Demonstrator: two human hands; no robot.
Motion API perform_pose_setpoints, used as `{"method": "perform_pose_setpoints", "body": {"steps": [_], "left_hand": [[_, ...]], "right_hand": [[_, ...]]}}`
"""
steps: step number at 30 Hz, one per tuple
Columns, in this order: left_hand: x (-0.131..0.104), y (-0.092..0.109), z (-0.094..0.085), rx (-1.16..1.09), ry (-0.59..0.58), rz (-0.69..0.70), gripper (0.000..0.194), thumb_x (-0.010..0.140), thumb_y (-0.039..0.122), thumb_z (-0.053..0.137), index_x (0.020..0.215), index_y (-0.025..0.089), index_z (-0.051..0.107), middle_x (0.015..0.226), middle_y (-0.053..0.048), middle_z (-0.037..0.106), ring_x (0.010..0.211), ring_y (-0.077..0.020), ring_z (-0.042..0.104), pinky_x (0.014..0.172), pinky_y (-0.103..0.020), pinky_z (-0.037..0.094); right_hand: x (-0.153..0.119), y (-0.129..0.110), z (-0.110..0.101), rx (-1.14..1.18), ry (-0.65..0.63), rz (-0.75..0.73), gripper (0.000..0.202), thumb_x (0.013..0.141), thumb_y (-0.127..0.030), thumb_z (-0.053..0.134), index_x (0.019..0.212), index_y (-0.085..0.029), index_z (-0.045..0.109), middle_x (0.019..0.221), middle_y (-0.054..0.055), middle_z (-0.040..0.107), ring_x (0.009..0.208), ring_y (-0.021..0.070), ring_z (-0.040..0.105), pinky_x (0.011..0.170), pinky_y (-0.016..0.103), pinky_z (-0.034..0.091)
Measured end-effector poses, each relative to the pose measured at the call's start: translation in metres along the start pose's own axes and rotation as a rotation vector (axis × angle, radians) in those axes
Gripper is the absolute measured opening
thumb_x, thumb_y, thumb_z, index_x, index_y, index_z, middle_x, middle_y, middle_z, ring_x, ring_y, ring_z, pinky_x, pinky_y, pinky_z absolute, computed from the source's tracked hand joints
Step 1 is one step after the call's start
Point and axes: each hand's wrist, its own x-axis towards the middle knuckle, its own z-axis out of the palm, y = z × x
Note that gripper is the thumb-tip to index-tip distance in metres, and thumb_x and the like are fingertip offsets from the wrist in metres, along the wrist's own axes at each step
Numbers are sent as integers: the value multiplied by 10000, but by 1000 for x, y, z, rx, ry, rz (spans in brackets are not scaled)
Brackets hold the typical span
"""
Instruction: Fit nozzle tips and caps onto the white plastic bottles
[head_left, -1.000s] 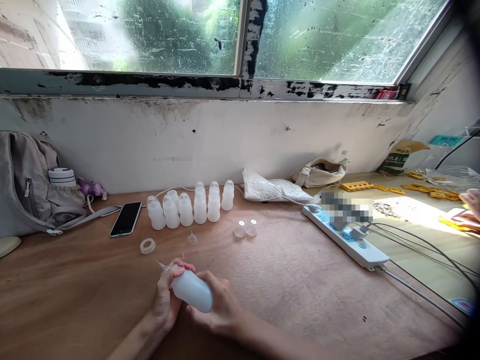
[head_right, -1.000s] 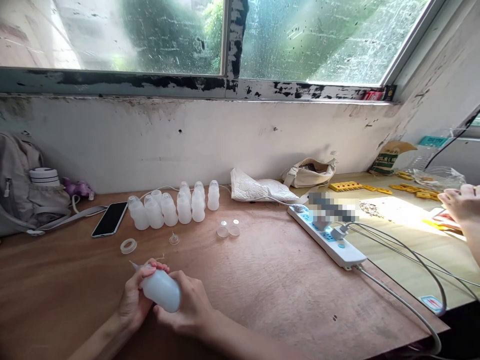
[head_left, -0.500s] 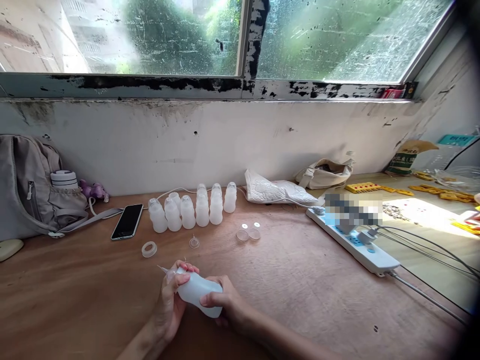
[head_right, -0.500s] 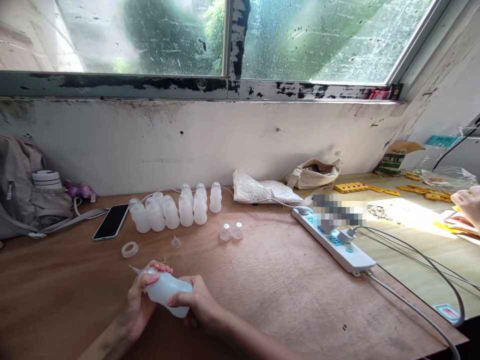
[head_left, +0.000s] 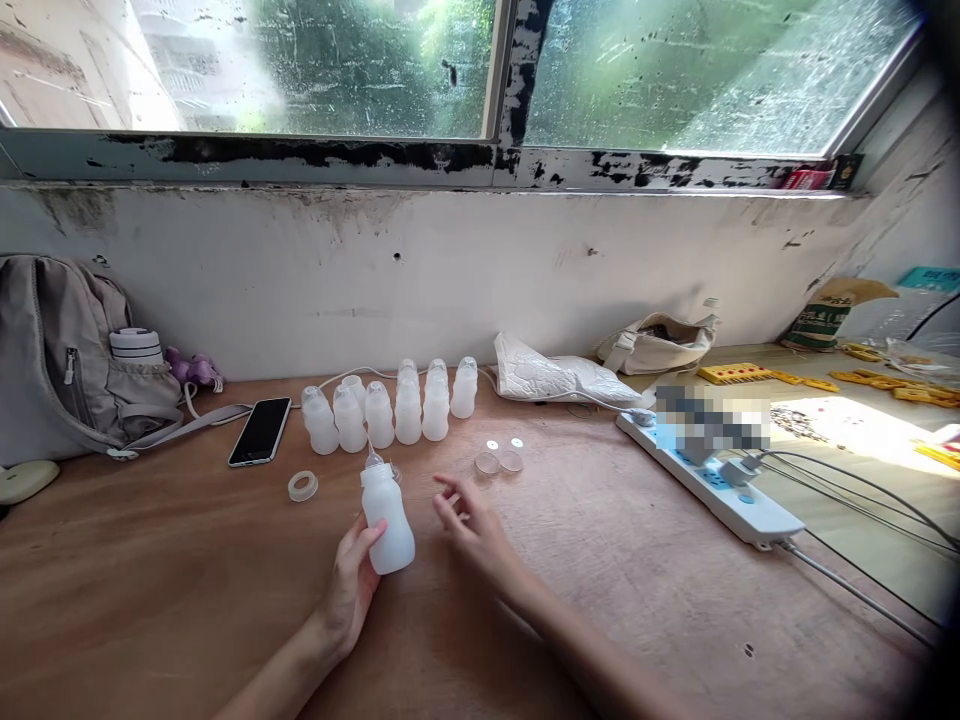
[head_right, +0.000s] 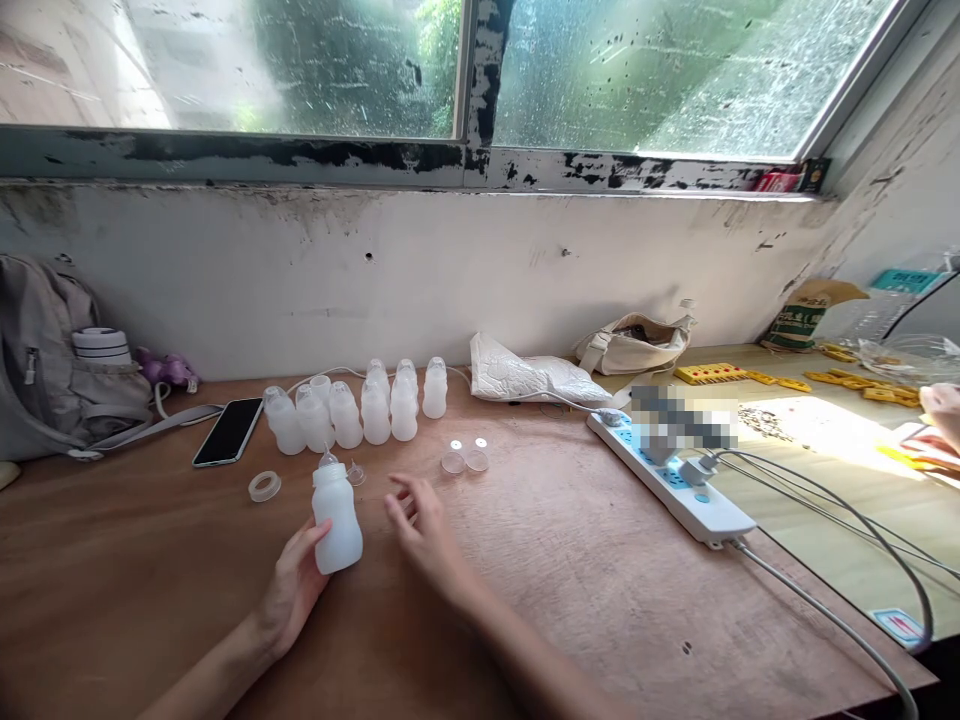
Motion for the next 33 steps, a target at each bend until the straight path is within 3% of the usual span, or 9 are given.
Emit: {"method": "perform_pose_setpoints", "body": {"steps": [3, 5, 10, 15, 18, 22, 26, 29, 33], "left_hand": [[2, 3, -4, 19, 43, -38, 229, 742, 336, 547, 881, 161, 597, 804, -18, 572, 775, -162, 541, 708, -272, 447], [3, 4, -6, 52, 62, -26, 248, 734, 335, 554, 924, 178, 584, 828, -10, 559, 769, -149, 530, 715, -270, 449], [5, 7, -8, 129, 82, 1, 315, 726, 344, 557, 1018, 232, 515, 919, -12, 544, 806, -161, 529, 703, -294, 464], [7, 15, -8, 234, 74, 79, 279, 700, 346, 584, 942, 213, 550, 902, -8, 561, 763, -147, 519, 628, -240, 455], [7, 19, -7, 265, 81, 94, 312, 683, 353, 599, 952, 198, 563, 904, -17, 575, 754, -147, 517, 597, -223, 441], [8, 21, -7, 258, 132, 105, 365, 644, 356, 633, 962, 195, 557, 877, -14, 588, 746, -149, 534, 586, -222, 435], [9, 22, -8, 254, 148, 132, 355, 639, 362, 634, 929, 173, 556, 851, -22, 579, 727, -146, 530, 577, -219, 433], [10, 22, -10, 277, 141, 139, 332, 662, 369, 613, 907, 151, 559, 839, -36, 561, 718, -143, 515, 573, -218, 428], [12, 22, -12, 312, 131, 133, 295, 683, 379, 590, 889, 170, 561, 841, -23, 561, 729, -140, 506, 565, -206, 419]], "right_hand": [[19, 18, -26, -234, 278, -37, 379, 821, -344, 423, 1153, -165, 468, 767, 27, 501, 570, 118, 477, 598, 263, 423], [29, 30, -42, -362, 356, -19, 399, 810, -327, 420, 1167, -154, 458, 706, 11, 495, 532, 120, 465, 575, 259, 401], [37, 52, -57, -535, 311, 56, 450, 795, -311, 403, 1220, -163, 406, 635, -6, 499, 566, 152, 510, 565, 252, 380], [36, 55, -52, -547, 325, 36, 312, 759, -337, 455, 1021, -178, 512, 829, 53, 541, 676, 169, 537, 638, 292, 408], [35, 50, -51, -380, 323, 27, 302, 718, -361, 526, 954, -172, 514, 893, 66, 549, 680, 161, 535, 665, 321, 426], [33, 36, -49, 109, 309, 70, 472, 703, -406, 565, 1098, -169, 458, 857, 52, 554, 673, 149, 538, 610, 314, 468], [27, 22, -42, 539, 159, 136, 417, 691, -397, 604, 1023, -160, 522, 838, 43, 563, 680, 138, 558, 640, 314, 490], [21, 15, -33, 653, 63, 193, 357, 680, -364, 635, 952, -155, 539, 823, 38, 586, 643, 127, 580, 655, 313, 489], [15, 11, -21, 633, -24, 217, 318, 681, -352, 643, 905, -153, 537, 756, 24, 600, 643, 131, 589, 634, 303, 494]]}}
